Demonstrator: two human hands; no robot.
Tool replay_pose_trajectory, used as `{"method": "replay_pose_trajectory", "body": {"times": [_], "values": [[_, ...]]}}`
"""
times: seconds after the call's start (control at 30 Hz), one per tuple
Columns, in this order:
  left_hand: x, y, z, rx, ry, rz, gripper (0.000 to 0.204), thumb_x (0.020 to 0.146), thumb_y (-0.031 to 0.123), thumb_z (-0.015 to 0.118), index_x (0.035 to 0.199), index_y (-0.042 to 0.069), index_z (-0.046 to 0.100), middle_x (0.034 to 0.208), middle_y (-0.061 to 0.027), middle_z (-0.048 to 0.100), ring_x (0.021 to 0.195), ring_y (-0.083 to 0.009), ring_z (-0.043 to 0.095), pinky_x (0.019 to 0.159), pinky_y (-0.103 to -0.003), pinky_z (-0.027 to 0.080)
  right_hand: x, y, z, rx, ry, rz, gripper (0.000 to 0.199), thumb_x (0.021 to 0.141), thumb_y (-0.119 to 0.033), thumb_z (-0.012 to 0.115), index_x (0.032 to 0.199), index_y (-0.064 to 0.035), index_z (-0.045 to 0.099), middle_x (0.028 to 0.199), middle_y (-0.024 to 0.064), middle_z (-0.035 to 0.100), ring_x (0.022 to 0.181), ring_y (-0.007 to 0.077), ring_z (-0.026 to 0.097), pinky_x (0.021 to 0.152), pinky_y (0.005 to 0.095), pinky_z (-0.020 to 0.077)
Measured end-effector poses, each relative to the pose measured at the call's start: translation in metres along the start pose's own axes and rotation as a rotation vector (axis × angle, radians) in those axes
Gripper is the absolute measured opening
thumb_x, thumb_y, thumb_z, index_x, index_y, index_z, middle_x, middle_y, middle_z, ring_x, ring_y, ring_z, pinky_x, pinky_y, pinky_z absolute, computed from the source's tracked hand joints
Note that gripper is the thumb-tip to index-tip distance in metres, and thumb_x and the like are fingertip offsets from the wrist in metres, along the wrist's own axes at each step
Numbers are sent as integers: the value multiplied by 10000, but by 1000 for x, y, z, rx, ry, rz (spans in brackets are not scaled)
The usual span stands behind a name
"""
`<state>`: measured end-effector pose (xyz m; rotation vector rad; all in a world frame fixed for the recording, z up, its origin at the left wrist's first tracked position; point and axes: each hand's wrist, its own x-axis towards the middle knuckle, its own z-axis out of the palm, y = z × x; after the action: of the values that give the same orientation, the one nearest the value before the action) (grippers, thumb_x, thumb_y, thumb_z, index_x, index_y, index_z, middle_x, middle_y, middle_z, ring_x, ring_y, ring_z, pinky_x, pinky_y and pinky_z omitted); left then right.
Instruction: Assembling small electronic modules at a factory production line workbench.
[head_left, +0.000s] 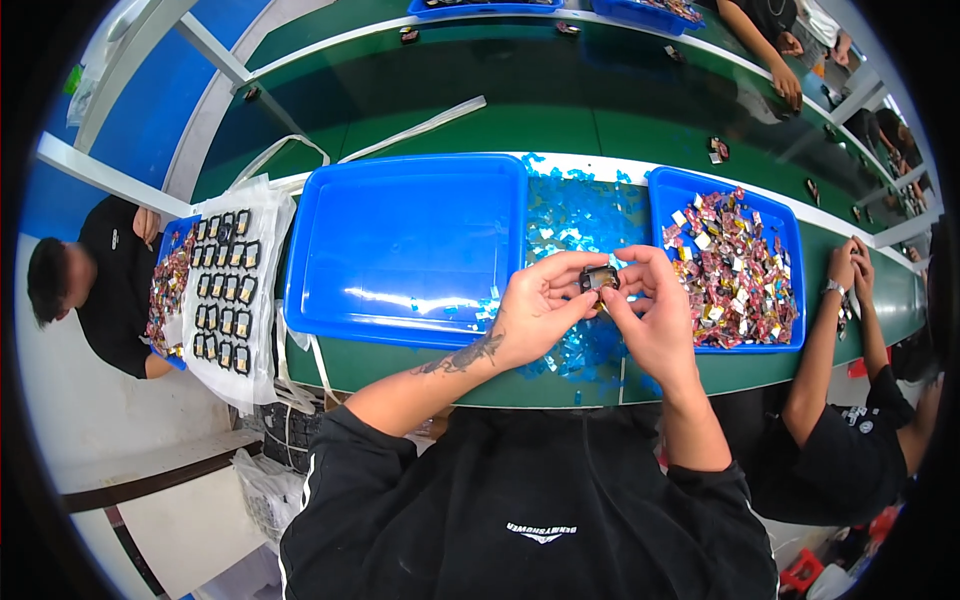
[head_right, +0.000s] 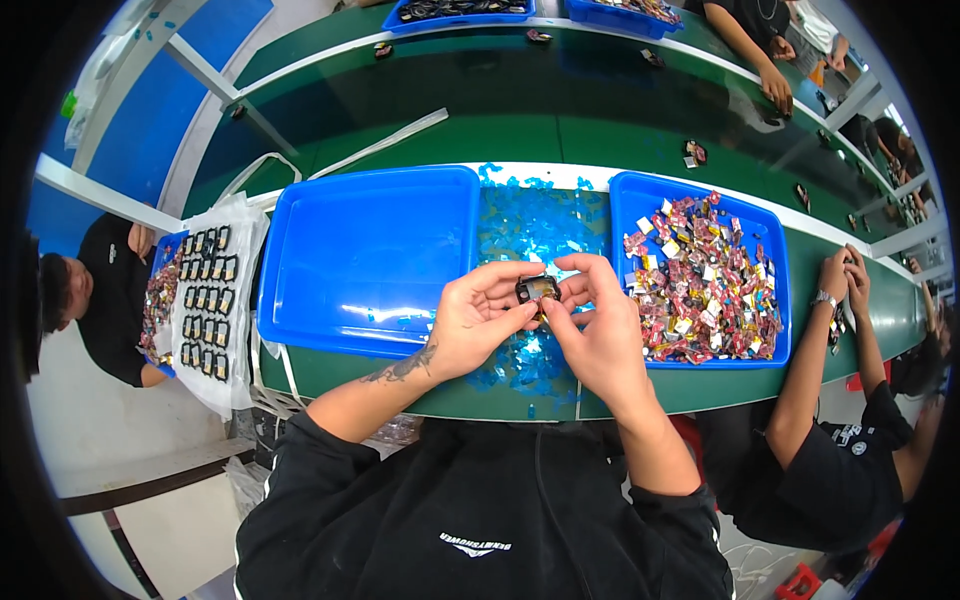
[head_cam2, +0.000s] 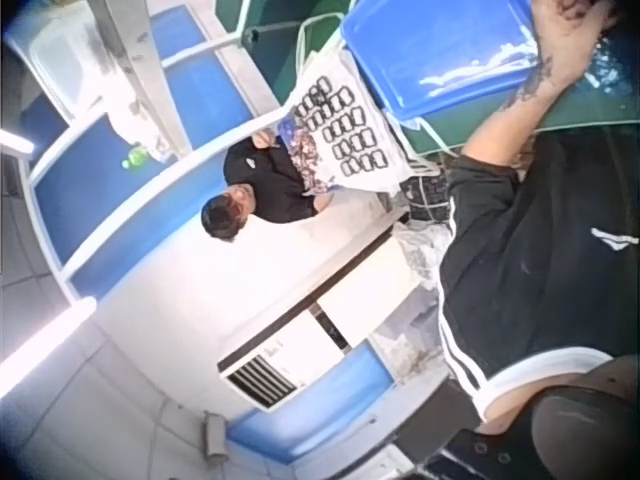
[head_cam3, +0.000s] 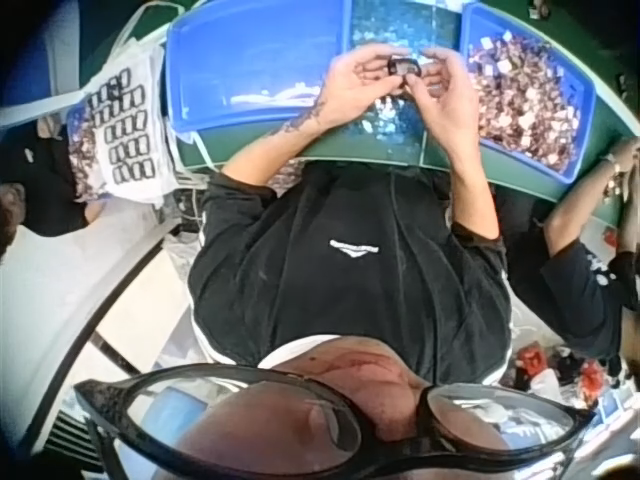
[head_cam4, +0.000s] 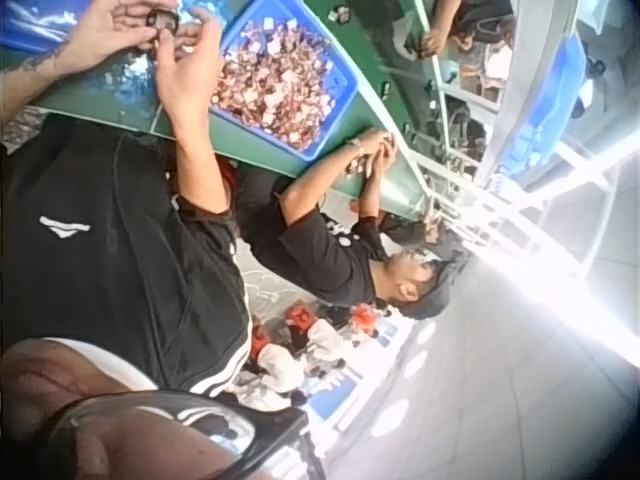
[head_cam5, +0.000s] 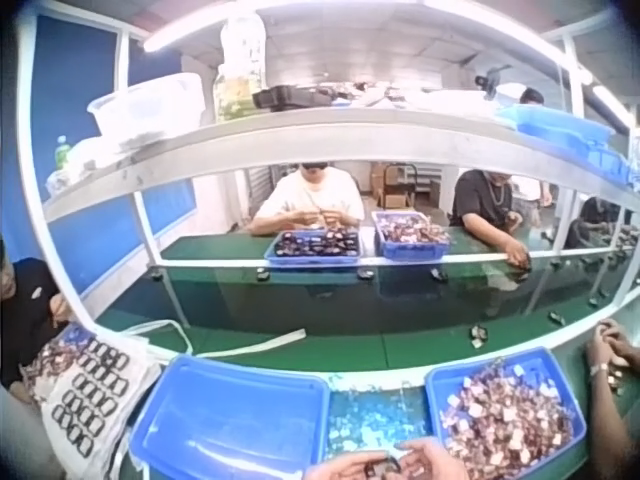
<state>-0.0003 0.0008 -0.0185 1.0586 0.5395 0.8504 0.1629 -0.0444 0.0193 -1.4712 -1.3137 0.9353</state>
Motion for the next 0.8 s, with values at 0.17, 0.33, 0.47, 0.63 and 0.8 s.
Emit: {"method": "replay_pose_trajectory", "body": {"times": [0.17, 0.33, 0.47, 0.63, 0.8], "values": [[-6, 64, 5, 661, 176, 374, 369, 831, -39, 627, 1193, 25, 593, 1303, -144, 502, 1082, -217, 592, 824, -314, 535, 99, 6, -28, -65, -152, -84, 375, 777, 2, 682, 1117, 12, 524, 775, 78, 656, 693, 107, 620, 620, 261, 494], [-86, 210, 53, 757, -295, 926, 65, 803, 37, 608, 812, -19, 639, 843, -195, 678, 658, -331, 673, 568, -387, 574, 255, 30, -64, -222, -14, 156, 295, 711, -70, 756, 928, 28, 581, 752, 100, 662, 681, 137, 610, 610, 318, 485], [-92, 223, 111, 886, 277, 1304, 249, 853, 288, 677, 927, 140, 491, 784, -46, 631, 583, -214, 587, 519, -308, 492, 296, 92, -77, -638, -7, 50, 208, 706, -132, 759, 753, 25, 631, 685, 134, 617, 585, 230, 593, 543, 374, 475], [-85, 232, 111, 751, 136, 1784, 226, 881, 293, 641, 1032, 165, 533, 819, -42, 643, 593, -222, 601, 518, -302, 502, 271, 98, -98, -458, -39, 203, 137, 748, -106, 737, 749, -18, 632, 614, 48, 580, 472, 138, 497, 401, 329, 377], [-134, 279, 92, 1184, -11, 1368, 153, 843, 52, 615, 700, -1, 603, 873, -189, 684, 617, -246, 674, 477, -326, 562, 243, 85, -104, -277, 47, 262, 220, 773, -123, 753, 889, -10, 603, 708, 43, 603, 526, 101, 526, 433, 267, 416]]}}
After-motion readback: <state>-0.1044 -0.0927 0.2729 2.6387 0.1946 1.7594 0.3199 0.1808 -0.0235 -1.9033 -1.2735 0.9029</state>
